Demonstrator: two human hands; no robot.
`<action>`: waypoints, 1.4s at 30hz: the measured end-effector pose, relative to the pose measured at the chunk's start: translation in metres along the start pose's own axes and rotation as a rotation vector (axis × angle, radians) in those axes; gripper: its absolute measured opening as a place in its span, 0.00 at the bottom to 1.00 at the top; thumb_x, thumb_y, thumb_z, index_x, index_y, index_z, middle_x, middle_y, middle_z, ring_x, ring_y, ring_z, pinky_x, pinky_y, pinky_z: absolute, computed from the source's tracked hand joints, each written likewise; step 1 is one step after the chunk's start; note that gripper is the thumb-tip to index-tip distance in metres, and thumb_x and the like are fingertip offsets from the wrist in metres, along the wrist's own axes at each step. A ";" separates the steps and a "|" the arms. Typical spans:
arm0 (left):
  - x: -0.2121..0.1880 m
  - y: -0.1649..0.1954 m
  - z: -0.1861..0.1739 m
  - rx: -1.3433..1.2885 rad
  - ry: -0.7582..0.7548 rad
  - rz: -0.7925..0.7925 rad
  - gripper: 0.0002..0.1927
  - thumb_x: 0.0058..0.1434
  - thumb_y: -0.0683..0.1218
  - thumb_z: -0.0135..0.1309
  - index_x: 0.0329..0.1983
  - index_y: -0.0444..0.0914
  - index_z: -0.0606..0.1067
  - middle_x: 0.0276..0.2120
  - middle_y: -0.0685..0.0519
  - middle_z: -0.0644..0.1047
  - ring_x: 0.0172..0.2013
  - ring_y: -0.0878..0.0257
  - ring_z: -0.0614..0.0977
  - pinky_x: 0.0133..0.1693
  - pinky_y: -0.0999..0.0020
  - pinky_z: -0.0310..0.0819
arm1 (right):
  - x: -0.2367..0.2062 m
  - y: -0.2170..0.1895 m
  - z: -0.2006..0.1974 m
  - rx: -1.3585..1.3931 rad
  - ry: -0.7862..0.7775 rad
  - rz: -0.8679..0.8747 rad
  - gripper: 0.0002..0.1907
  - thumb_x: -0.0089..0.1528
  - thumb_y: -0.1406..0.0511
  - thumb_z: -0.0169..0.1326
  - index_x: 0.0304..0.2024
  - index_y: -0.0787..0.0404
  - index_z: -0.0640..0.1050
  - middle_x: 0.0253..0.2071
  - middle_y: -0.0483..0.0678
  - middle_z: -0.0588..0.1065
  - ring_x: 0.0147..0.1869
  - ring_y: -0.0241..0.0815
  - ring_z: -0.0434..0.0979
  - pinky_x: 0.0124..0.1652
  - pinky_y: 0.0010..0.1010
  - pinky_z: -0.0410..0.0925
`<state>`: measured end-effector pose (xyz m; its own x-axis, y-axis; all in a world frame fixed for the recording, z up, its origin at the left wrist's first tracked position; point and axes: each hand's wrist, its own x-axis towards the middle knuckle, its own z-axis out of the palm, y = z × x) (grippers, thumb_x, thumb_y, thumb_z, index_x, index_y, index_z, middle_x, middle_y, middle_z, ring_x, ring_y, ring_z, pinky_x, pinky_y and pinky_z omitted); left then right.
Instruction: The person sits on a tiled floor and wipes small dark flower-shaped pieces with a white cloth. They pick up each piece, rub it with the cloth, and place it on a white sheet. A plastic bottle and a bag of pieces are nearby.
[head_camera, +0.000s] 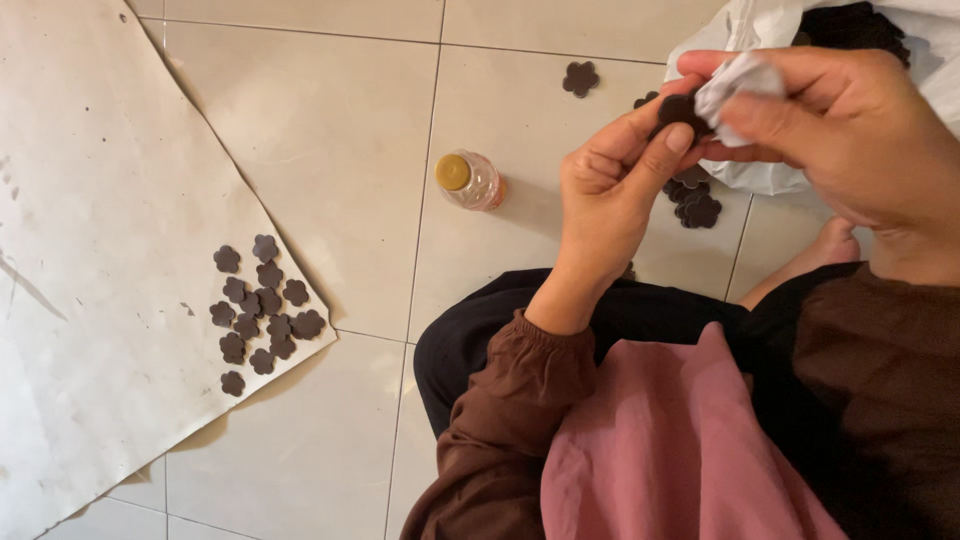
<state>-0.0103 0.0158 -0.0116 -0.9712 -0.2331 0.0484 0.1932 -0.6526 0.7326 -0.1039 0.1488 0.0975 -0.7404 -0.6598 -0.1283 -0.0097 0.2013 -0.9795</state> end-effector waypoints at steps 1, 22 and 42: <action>0.000 -0.002 0.001 0.002 0.013 0.020 0.14 0.79 0.36 0.52 0.65 0.27 0.72 0.52 0.45 0.80 0.51 0.63 0.83 0.57 0.70 0.80 | -0.002 0.002 0.004 -0.121 0.006 -0.037 0.17 0.67 0.70 0.47 0.58 0.68 0.73 0.48 0.48 0.78 0.48 0.36 0.80 0.50 0.25 0.75; -0.004 -0.012 0.008 -0.154 0.093 -0.015 0.14 0.79 0.38 0.53 0.64 0.28 0.72 0.54 0.44 0.78 0.52 0.60 0.82 0.57 0.65 0.80 | 0.009 0.011 0.026 0.340 0.249 -0.011 0.12 0.71 0.74 0.43 0.49 0.67 0.79 0.38 0.45 0.78 0.37 0.28 0.77 0.39 0.18 0.72; 0.001 0.004 0.007 -0.402 0.083 -0.104 0.13 0.81 0.43 0.49 0.62 0.29 0.73 0.60 0.44 0.75 0.60 0.59 0.79 0.63 0.59 0.74 | 0.013 0.034 0.011 0.462 0.291 0.055 0.08 0.72 0.69 0.44 0.49 0.61 0.74 0.46 0.48 0.79 0.49 0.36 0.82 0.48 0.25 0.77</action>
<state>-0.0114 0.0184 -0.0042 -0.9771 -0.1979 -0.0783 0.1500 -0.9012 0.4066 -0.1063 0.1390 0.0609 -0.8875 -0.4163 -0.1975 0.2822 -0.1523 -0.9472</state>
